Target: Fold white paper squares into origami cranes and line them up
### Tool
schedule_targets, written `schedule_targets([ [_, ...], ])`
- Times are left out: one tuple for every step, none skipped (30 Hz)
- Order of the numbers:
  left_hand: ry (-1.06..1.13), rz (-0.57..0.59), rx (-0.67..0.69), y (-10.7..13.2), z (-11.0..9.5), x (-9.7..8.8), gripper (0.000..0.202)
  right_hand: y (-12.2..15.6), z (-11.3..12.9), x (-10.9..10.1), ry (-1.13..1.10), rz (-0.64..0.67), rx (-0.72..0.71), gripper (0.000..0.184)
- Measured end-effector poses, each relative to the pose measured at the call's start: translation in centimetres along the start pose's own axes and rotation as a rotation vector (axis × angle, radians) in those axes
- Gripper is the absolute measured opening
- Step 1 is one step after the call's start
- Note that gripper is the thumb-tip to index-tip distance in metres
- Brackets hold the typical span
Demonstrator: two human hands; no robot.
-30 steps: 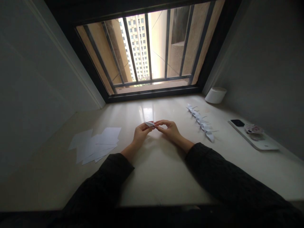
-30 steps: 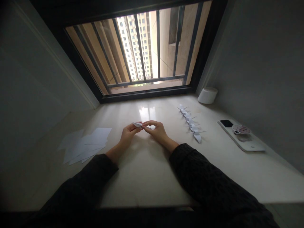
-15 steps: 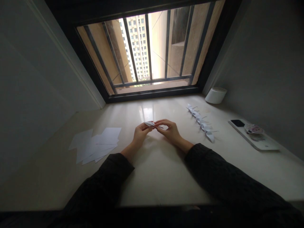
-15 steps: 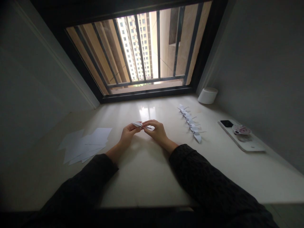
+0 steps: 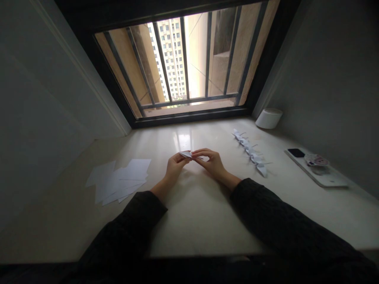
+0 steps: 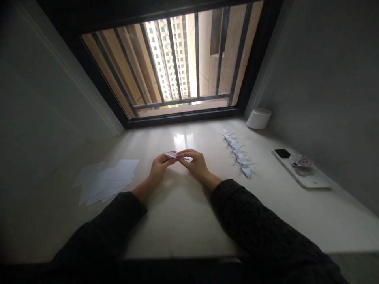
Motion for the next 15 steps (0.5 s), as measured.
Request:
schedule_targets([
  [0.002, -0.001, 0.001, 0.0, 0.0, 0.0, 0.037, 0.0, 0.1, 0.0, 0.002, 0.004, -0.001, 0.012],
  [0.002, -0.001, 0.003, 0.0, 0.0, 0.0, 0.037, -0.1, 0.1, 0.0, 0.003, 0.009, 0.000, 0.012],
  [0.001, -0.001, 0.005, 0.0, 0.0, 0.0, 0.037, -0.1, 0.1, 0.0, 0.002, 0.014, 0.003, 0.012],
  [-0.003, 0.000, 0.007, 0.0, 0.0, 0.0, 0.037, -0.2, 0.1, 0.0, 0.000, 0.018, 0.009, 0.012],
  [-0.008, 0.002, 0.008, 0.0, 0.1, -0.1, 0.037, -0.2, 0.1, 0.0, -0.005, 0.022, 0.018, 0.013],
  [-0.013, 0.006, 0.008, -0.1, 0.1, -0.1, 0.038, -0.3, 0.1, 0.0, -0.014, 0.027, 0.027, 0.013],
  [-0.016, 0.009, 0.009, -0.1, 0.2, -0.1, 0.038, -0.3, 0.0, -0.1, -0.025, 0.031, 0.037, 0.013],
  [-0.017, 0.013, 0.009, -0.1, 0.2, -0.1, 0.038, -0.4, -0.1, -0.1, -0.038, 0.036, 0.047, 0.013],
  [-0.015, 0.017, 0.010, -0.1, 0.2, -0.1, 0.037, -0.5, -0.3, -0.1, -0.052, 0.044, 0.057, 0.014],
  [-0.014, 0.021, 0.011, -0.1, 0.3, -0.2, 0.037, -0.5, -0.4, -0.1, -0.067, 0.054, 0.068, 0.014],
  [-0.014, 0.025, 0.011, -0.1, 0.3, -0.2, 0.037, -0.5, -0.6, -0.1, -0.083, 0.063, 0.079, 0.015],
  [-0.016, 0.028, 0.009, -0.1, 0.3, -0.2, 0.036, -0.6, -0.8, -0.1, -0.099, 0.072, 0.090, 0.015],
  [-0.019, 0.030, 0.008, -0.1, 0.3, -0.2, 0.036, -0.6, -0.9, 0.0, -0.114, 0.080, 0.100, 0.016],
  [-0.022, 0.031, 0.006, -0.1, 0.3, -0.2, 0.036, -0.6, -1.0, 0.0, -0.125, 0.081, 0.108, 0.017],
  [-0.024, 0.031, 0.005, 0.0, 0.3, -0.2, 0.036, -0.6, -1.0, 0.0, -0.130, 0.073, 0.112, 0.017],
])
Point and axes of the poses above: each hand's wrist, its own y-axis away from the middle knuckle, its own x-axis out of the palm, z = x × y, the point moved 3 cm from there along -y, towards the middle knuckle, and after that the axes turned 4 degrees about -x, right-handed, at the moved point
